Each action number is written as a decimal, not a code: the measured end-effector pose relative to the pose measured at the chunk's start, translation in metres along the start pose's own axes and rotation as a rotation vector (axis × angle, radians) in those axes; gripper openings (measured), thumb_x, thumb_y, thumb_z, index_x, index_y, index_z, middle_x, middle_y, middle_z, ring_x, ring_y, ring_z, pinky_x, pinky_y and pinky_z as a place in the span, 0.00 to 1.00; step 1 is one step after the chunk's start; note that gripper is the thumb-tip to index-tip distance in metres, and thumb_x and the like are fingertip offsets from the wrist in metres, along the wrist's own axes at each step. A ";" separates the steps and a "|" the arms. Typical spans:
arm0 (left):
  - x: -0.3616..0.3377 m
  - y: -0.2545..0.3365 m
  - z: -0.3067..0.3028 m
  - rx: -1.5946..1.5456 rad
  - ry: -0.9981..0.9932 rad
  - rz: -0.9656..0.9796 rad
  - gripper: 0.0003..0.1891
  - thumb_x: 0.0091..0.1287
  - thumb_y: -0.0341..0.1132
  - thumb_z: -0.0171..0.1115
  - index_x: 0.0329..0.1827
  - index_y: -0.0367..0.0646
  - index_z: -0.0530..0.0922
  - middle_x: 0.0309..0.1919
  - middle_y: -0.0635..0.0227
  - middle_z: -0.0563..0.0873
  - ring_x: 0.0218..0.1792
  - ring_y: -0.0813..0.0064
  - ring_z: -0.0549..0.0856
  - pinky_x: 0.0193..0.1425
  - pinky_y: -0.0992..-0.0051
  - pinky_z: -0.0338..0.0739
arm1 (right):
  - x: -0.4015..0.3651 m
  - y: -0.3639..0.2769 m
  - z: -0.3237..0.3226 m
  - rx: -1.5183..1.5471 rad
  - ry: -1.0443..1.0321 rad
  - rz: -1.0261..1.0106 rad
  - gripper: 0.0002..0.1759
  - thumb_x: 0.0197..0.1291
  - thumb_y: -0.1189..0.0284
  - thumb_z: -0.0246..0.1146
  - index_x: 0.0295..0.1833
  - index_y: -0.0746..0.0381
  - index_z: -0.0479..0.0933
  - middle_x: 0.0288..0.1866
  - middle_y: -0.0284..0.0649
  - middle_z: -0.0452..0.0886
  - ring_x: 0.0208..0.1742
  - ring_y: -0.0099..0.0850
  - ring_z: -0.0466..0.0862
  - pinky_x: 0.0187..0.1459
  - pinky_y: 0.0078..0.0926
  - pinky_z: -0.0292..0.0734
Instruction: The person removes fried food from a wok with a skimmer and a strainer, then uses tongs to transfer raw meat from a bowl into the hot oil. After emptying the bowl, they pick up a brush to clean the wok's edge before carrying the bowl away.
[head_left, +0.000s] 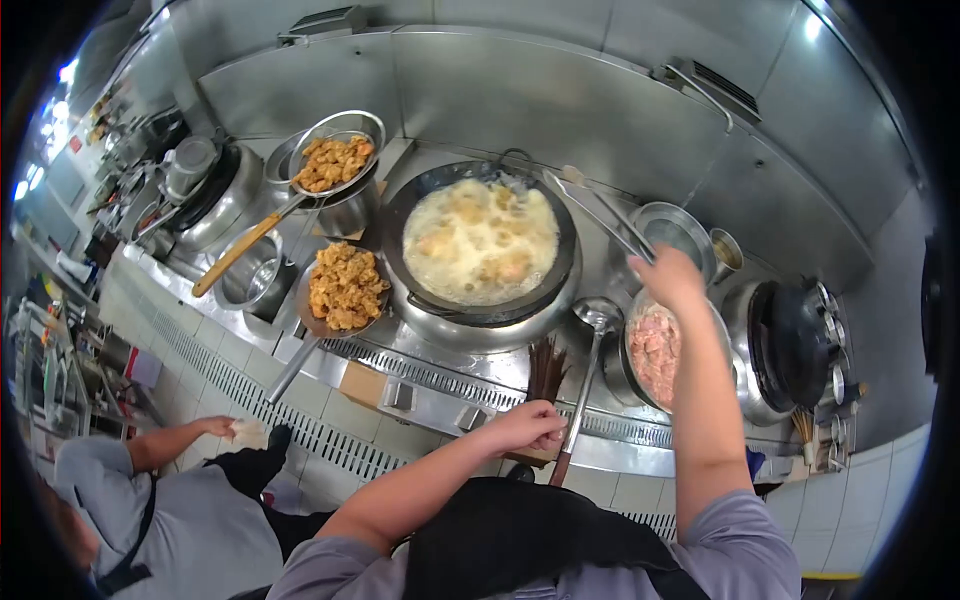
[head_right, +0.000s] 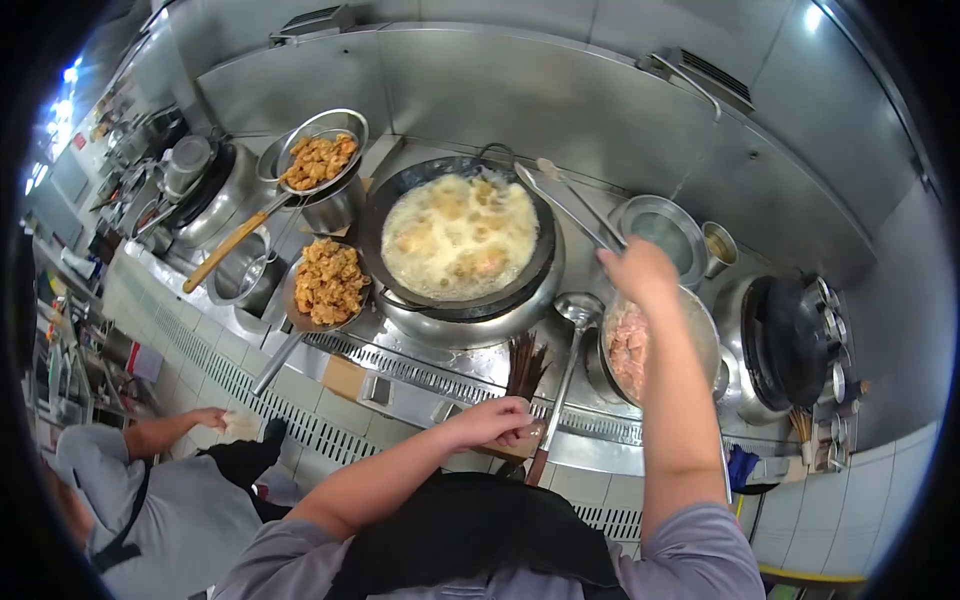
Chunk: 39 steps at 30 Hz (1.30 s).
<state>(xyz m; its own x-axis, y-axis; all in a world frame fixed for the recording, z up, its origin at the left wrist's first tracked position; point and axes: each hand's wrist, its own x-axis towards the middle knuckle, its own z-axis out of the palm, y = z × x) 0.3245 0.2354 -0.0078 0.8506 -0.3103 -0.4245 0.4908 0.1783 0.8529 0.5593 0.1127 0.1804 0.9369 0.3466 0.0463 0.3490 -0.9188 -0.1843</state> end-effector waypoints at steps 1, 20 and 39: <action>-0.012 0.007 -0.002 0.044 0.029 -0.005 0.13 0.71 0.45 0.56 0.40 0.43 0.75 0.34 0.71 0.82 0.34 0.79 0.82 0.39 0.78 0.76 | -0.012 0.024 -0.017 -0.066 0.020 -0.007 0.30 0.57 0.51 0.61 0.53 0.67 0.77 0.52 0.54 0.81 0.55 0.47 0.80 0.56 0.40 0.74; -0.038 -0.002 -0.037 -0.025 0.011 -0.071 0.10 0.73 0.39 0.52 0.44 0.41 0.74 0.36 0.66 0.82 0.35 0.77 0.82 0.43 0.76 0.78 | -0.146 0.196 0.015 -0.471 -0.147 0.374 0.13 0.57 0.67 0.58 0.40 0.64 0.83 0.43 0.49 0.85 0.44 0.43 0.86 0.45 0.38 0.81; 0.037 0.015 0.005 0.105 -0.081 -0.065 0.13 0.71 0.42 0.55 0.42 0.40 0.75 0.32 0.69 0.81 0.31 0.81 0.79 0.34 0.78 0.74 | -0.172 0.195 -0.022 -0.399 -0.196 0.407 0.20 0.52 0.58 0.66 0.40 0.64 0.83 0.42 0.50 0.84 0.46 0.46 0.84 0.49 0.40 0.78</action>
<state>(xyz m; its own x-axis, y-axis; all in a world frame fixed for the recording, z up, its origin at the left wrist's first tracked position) 0.3624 0.2223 -0.0087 0.7974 -0.3934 -0.4576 0.5183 0.0583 0.8532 0.4665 -0.1303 0.1583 0.9887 -0.0547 -0.1394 -0.0206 -0.9716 0.2355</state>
